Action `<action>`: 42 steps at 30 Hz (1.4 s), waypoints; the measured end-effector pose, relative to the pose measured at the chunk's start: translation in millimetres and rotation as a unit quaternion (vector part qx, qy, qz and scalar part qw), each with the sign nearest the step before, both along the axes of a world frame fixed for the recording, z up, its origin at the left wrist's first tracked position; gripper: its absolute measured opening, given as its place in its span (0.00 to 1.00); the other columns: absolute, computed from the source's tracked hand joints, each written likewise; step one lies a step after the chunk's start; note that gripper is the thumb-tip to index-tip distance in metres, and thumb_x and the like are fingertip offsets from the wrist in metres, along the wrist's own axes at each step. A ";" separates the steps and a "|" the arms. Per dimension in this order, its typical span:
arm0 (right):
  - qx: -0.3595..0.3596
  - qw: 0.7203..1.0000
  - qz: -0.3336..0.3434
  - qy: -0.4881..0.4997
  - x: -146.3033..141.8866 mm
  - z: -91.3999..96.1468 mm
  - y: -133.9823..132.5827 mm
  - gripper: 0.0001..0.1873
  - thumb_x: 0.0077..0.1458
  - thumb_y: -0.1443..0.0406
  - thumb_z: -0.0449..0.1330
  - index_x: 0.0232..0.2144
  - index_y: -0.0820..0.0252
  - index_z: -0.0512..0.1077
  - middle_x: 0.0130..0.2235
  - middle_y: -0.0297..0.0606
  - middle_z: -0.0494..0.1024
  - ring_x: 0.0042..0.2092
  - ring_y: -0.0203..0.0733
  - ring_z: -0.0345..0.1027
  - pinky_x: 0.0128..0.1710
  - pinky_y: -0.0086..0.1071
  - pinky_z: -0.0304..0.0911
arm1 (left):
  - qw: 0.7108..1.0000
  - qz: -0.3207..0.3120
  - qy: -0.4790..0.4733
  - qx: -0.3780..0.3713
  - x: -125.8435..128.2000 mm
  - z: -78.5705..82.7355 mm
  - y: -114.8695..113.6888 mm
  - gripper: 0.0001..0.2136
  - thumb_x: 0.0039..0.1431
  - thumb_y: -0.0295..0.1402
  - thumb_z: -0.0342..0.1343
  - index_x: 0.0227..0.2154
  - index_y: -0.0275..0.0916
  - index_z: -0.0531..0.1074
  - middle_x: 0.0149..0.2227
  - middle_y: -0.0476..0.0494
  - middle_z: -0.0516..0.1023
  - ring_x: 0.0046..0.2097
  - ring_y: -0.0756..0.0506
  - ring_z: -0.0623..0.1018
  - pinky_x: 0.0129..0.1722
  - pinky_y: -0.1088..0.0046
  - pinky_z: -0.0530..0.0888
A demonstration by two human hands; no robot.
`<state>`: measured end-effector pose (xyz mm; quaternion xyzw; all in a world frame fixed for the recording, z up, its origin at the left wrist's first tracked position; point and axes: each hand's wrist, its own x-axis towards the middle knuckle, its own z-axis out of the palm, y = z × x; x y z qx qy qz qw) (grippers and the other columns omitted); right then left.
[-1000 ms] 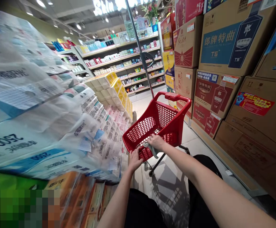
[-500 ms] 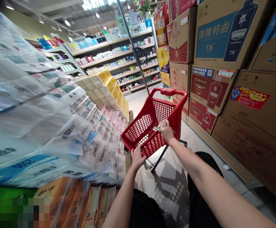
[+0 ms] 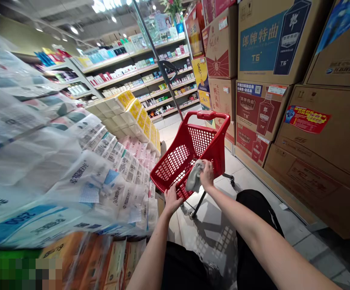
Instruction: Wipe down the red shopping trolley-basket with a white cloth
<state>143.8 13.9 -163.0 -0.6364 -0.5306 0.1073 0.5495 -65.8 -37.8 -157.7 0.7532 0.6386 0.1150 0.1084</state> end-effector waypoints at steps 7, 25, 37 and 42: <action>-0.071 0.995 -0.027 0.058 -14.5 -10.5 22.6 0.12 0.55 0.66 0.51 0.42 0.60 0.68 0.47 0.46 0.64 0.45 0.45 0.64 0.47 0.38 0.61 | 1.000 0.012 -0.001 0.010 17.8 -3.3 1.6 0.37 0.43 0.32 0.51 0.60 0.37 0.50 0.59 0.38 0.62 0.61 0.39 0.60 0.64 0.57 0.41; -0.125 0.989 0.006 0.076 -28.7 -48.2 13.1 0.12 0.51 0.67 0.54 0.37 0.60 0.73 0.40 0.42 0.69 0.40 0.42 0.64 0.45 0.33 0.59 | 1.000 0.004 -0.003 0.022 19.7 -5.4 1.8 0.38 0.43 0.32 0.50 0.61 0.37 0.48 0.61 0.38 0.60 0.62 0.39 0.59 0.64 0.58 0.41; -0.168 0.979 0.117 -0.017 -17.7 -46.6 13.0 0.14 0.53 0.68 0.51 0.39 0.62 0.74 0.40 0.42 0.71 0.40 0.40 0.65 0.41 0.28 0.58 | 1.000 0.018 0.005 0.016 24.1 -5.8 5.0 0.38 0.43 0.33 0.51 0.61 0.38 0.48 0.60 0.38 0.60 0.61 0.39 0.59 0.63 0.57 0.43; -0.181 0.968 0.171 -0.032 -5.8 -26.0 23.8 0.07 0.49 0.66 0.55 0.26 0.60 0.74 0.28 0.34 0.70 0.33 0.36 0.64 0.34 0.24 0.56 | 1.000 0.025 0.007 0.011 25.0 -3.0 7.7 0.38 0.44 0.32 0.51 0.61 0.38 0.48 0.60 0.37 0.60 0.62 0.39 0.59 0.63 0.58 0.43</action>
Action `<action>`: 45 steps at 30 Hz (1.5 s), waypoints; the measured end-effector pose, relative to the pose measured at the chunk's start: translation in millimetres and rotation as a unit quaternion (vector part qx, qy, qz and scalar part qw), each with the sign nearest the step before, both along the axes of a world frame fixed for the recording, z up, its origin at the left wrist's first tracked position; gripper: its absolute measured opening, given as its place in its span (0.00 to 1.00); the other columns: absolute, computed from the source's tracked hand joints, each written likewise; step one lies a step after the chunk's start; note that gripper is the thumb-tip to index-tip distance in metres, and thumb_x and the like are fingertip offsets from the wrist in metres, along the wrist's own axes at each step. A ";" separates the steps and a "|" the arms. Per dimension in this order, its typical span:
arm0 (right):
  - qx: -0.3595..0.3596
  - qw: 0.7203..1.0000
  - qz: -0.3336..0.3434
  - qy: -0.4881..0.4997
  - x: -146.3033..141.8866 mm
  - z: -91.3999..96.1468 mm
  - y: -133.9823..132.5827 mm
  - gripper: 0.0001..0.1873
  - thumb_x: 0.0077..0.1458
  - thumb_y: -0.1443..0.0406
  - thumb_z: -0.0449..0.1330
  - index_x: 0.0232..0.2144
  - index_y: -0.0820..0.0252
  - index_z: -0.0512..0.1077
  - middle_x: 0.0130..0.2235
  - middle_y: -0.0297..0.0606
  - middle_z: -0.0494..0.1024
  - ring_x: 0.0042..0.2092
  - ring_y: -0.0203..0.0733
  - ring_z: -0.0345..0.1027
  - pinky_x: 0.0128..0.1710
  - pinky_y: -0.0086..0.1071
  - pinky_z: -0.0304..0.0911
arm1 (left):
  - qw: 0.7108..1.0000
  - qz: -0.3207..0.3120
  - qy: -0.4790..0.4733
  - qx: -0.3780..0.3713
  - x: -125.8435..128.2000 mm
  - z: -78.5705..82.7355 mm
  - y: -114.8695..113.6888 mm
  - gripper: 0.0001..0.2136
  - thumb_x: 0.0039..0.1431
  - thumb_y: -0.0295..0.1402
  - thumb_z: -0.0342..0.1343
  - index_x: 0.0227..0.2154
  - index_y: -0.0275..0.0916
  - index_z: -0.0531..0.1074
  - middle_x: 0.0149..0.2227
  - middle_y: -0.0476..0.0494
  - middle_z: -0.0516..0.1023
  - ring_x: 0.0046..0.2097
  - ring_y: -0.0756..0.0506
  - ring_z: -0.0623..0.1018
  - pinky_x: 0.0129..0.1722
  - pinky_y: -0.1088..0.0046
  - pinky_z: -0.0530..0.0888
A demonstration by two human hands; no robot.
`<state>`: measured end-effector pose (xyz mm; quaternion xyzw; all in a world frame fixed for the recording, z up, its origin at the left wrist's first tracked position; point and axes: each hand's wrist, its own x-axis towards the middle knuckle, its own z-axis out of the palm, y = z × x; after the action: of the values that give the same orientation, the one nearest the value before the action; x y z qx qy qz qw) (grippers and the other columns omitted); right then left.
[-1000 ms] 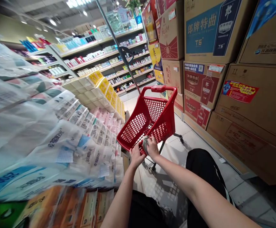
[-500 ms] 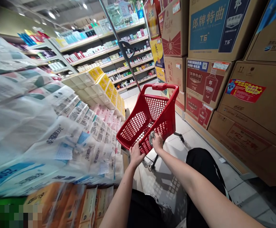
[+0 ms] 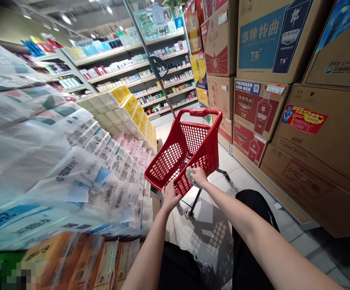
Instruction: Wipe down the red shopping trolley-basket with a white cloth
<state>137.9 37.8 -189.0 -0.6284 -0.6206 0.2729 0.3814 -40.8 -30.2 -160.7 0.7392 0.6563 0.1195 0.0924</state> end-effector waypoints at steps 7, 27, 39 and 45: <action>0.057 0.997 0.041 -0.018 -29.8 -6.4 -36.9 0.09 0.50 0.69 0.53 0.32 0.59 0.74 0.39 0.40 0.70 0.37 0.38 0.65 0.41 0.28 0.60 | 1.000 0.008 0.003 0.001 -0.5 0.2 -2.1 0.37 0.44 0.32 0.50 0.61 0.37 0.49 0.61 0.37 0.60 0.62 0.41 0.58 0.64 0.59 0.42; 0.108 0.990 -0.029 0.087 -31.4 -2.3 -50.9 0.13 0.51 0.68 0.53 0.39 0.57 0.71 0.41 0.40 0.67 0.42 0.42 0.65 0.46 0.35 0.62 | 1.000 -0.014 -0.018 -0.007 -10.9 4.9 -15.1 0.37 0.44 0.31 0.49 0.61 0.38 0.50 0.58 0.38 0.63 0.61 0.42 0.59 0.63 0.61 0.44; 0.163 0.976 -0.095 -0.106 41.1 55.5 44.7 0.14 0.58 0.64 0.49 0.38 0.59 0.73 0.48 0.48 0.65 0.48 0.51 0.55 0.45 0.45 0.59 | 1.000 -0.003 -0.001 0.010 0.1 7.0 -24.1 0.38 0.43 0.30 0.50 0.62 0.37 0.49 0.59 0.37 0.61 0.62 0.41 0.58 0.64 0.62 0.41; 0.200 0.968 -0.017 -0.153 -27.2 30.4 -15.1 0.22 0.60 0.60 0.49 0.55 0.59 0.64 0.55 0.52 0.64 0.53 0.56 0.51 0.53 0.53 0.50 | 0.999 0.006 0.001 0.034 6.2 3.3 -25.7 0.39 0.42 0.30 0.50 0.62 0.35 0.48 0.60 0.36 0.60 0.61 0.40 0.59 0.64 0.59 0.41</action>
<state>110.8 22.7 -158.5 -0.5841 -0.7027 0.0377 0.4045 -34.5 -55.8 -157.3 0.7383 0.6562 0.1416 0.0660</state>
